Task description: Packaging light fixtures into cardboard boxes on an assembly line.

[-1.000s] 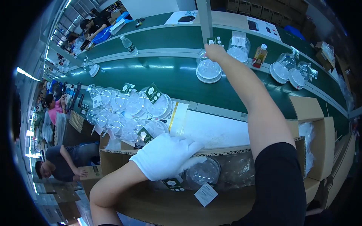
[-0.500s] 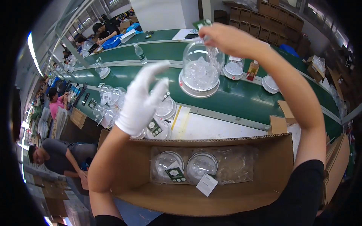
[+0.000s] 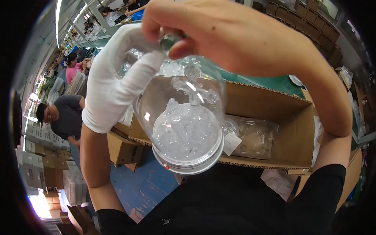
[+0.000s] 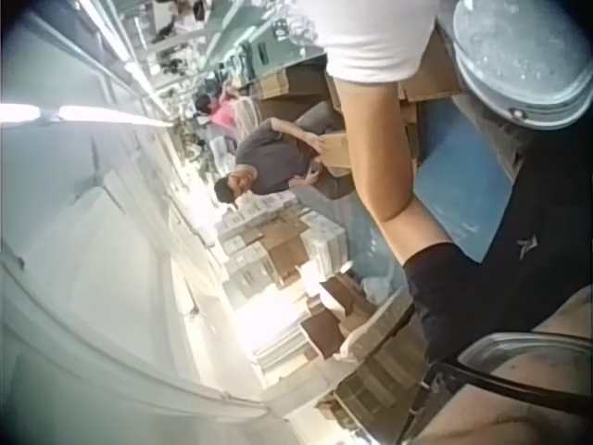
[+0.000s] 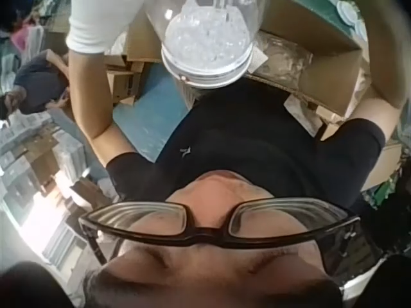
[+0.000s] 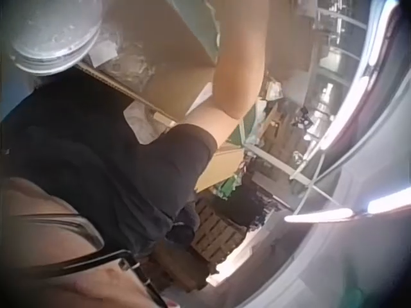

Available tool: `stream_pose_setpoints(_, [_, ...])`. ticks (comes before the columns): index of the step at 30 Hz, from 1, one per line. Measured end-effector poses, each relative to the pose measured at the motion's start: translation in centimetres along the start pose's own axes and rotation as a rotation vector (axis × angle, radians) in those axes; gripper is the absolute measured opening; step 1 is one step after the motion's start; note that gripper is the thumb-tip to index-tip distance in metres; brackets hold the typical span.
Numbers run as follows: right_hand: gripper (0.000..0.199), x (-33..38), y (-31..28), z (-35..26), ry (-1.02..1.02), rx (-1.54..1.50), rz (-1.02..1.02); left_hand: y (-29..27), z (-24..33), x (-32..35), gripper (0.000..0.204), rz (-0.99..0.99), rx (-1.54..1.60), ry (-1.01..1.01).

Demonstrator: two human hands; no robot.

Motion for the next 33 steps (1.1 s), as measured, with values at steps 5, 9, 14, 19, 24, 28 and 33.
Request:
stream_pose_setpoints(5, [0.054, 1.4, 1.8, 0.0, -0.009, -0.044, 0.179, 0.3, 0.0, 0.8, 0.038, -0.03, 0.042, -0.153])
stream_pose_setpoints(9, [0.047, 1.1, 2.4, 0.1, 0.004, -0.052, 0.128, 0.5, -0.2, 0.7, 0.036, -0.06, 0.044, -0.198])
stream_pose_setpoints(14, [0.035, 3.4, 0.5, 2.1, 0.055, -0.087, 0.158, 1.9, 0.7, -2.8, 0.038, -0.03, -0.094, 0.03])
stream_pose_setpoints(19, [0.031, 15.7, 2.0, 6.8, 0.464, -0.315, 0.434, 4.9, 3.5, -5.1, 0.031, -0.146, -0.263, 0.157])
stream_pose_setpoints(24, [0.038, 22.7, 0.0, 8.5, 0.486, -0.487, 0.333, 11.1, 5.9, -8.9, 0.029, -0.245, -0.253, 0.377])
stream_pose_setpoints(28, [0.037, 19.9, 0.5, 3.6, 0.154, -0.172, 0.551, 15.2, 4.9, -11.1, 0.03, -0.247, 0.047, 0.452])
stream_pose_setpoints(33, [0.035, 27.3, 2.9, 3.5, 0.386, -0.165, 0.39, 19.1, 5.7, -13.2, 0.035, -0.497, 0.192, 0.502])
Point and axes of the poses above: each hand's wrist, its own x-axis away from the middle knuckle, its own y-axis out of the palm, z = x × y, the point moved 9 cm from there along -x, towards the middle knuckle, and after that the axes turned 15 degrees about -z, right-handed, at the moved point
